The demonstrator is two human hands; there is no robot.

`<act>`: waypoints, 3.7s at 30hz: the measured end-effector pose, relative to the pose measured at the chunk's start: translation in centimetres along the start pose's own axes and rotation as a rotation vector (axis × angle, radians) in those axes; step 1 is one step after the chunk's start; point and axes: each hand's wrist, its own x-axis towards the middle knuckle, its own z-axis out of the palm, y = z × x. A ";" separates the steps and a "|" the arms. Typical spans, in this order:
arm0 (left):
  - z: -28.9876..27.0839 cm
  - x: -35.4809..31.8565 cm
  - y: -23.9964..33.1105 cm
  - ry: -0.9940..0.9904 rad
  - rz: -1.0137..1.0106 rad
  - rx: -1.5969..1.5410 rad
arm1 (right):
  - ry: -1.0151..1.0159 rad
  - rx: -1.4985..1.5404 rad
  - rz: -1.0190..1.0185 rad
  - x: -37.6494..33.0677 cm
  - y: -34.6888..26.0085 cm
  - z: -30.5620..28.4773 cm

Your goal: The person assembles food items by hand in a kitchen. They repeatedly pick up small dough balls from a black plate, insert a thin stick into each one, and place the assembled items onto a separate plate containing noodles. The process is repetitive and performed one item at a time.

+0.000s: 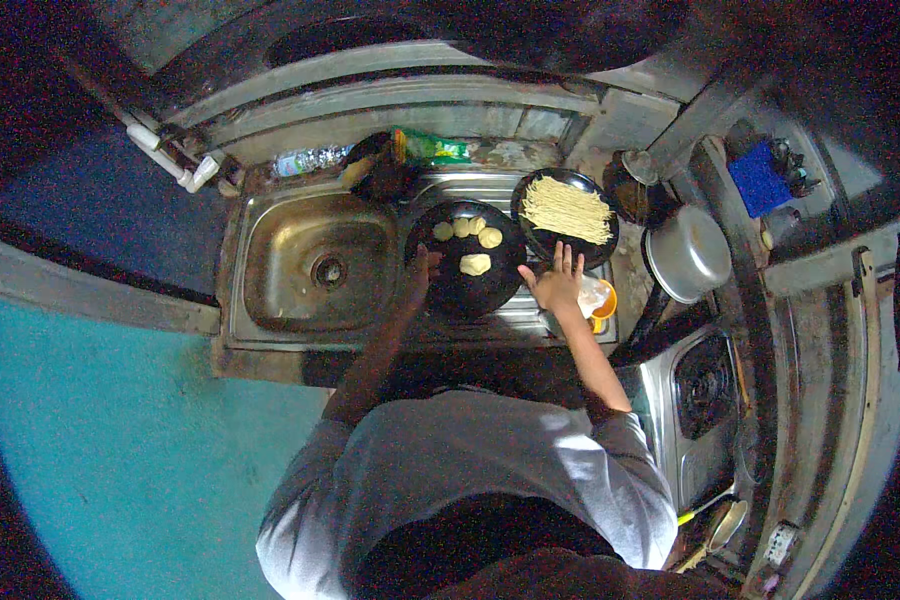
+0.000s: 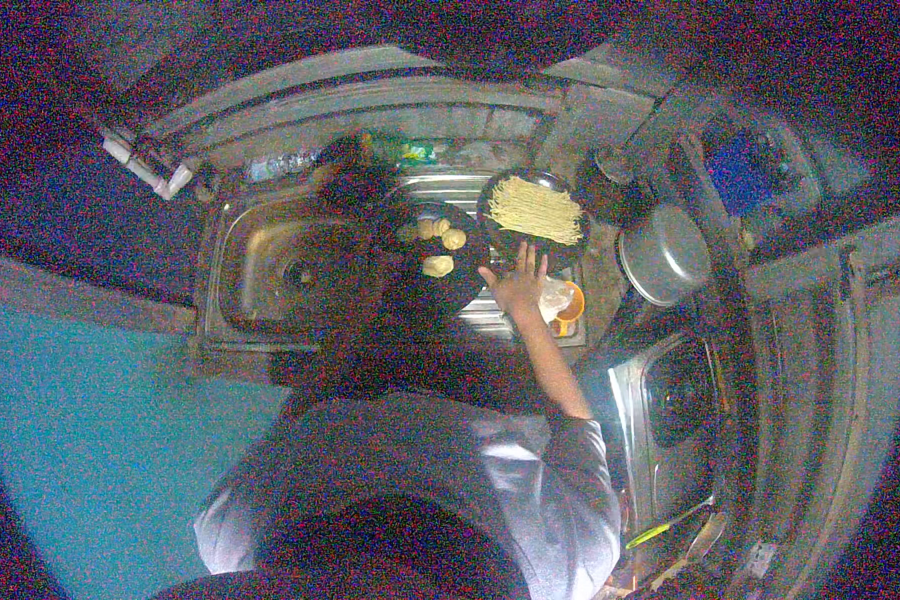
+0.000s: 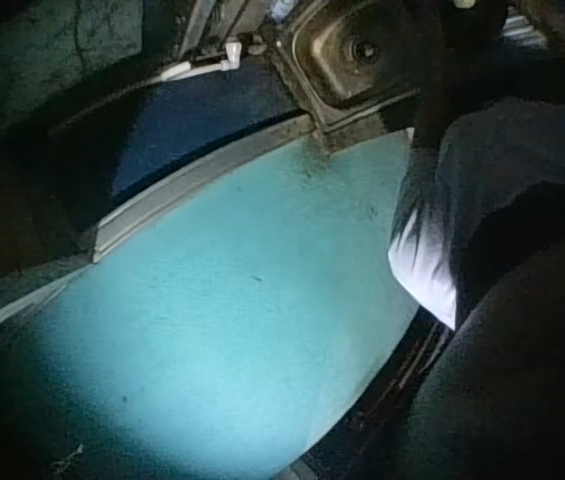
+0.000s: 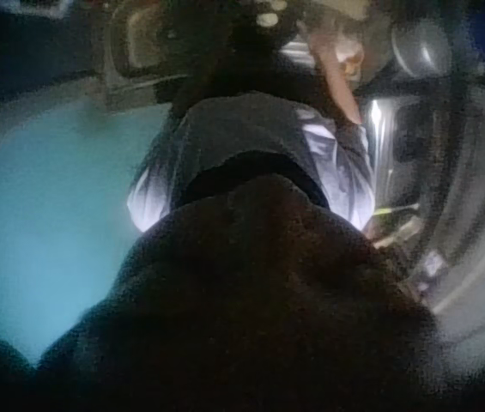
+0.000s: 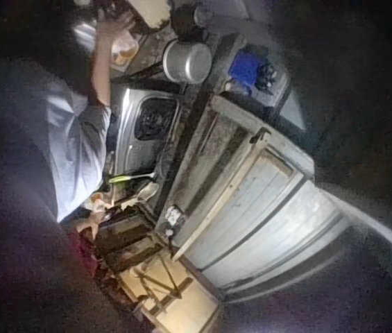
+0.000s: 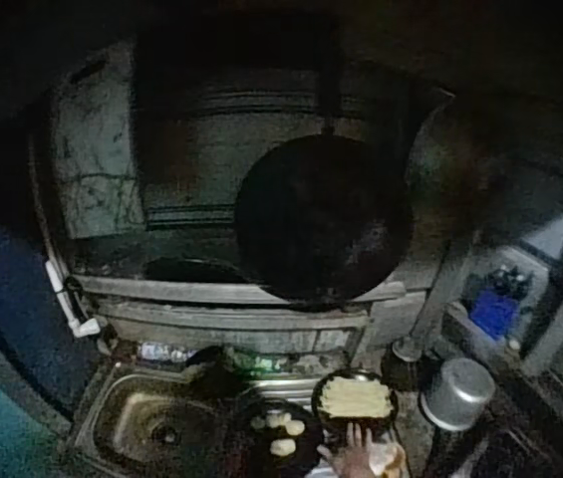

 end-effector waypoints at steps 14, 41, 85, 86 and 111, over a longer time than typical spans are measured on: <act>2.8 -5.1 9.0 -0.411 -0.259 -1.000 | 0.284 0.297 0.171 0.3 -0.2 -5.9; 0.3 0.2 7.4 -0.418 -0.135 -1.268 | 0.270 0.505 -0.339 -6.0 -6.7 -5.7; 4.7 -2.0 4.8 0.299 0.131 -0.127 | 0.305 1.153 -0.303 -1.2 -15.4 3.8; 5.1 -2.1 5.2 0.281 0.139 -0.071 | 0.235 1.247 -0.292 -1.4 -14.9 4.4; 5.6 -1.3 0.4 0.146 -0.009 -0.552 | 0.157 0.932 -0.246 -6.2 -10.5 -7.0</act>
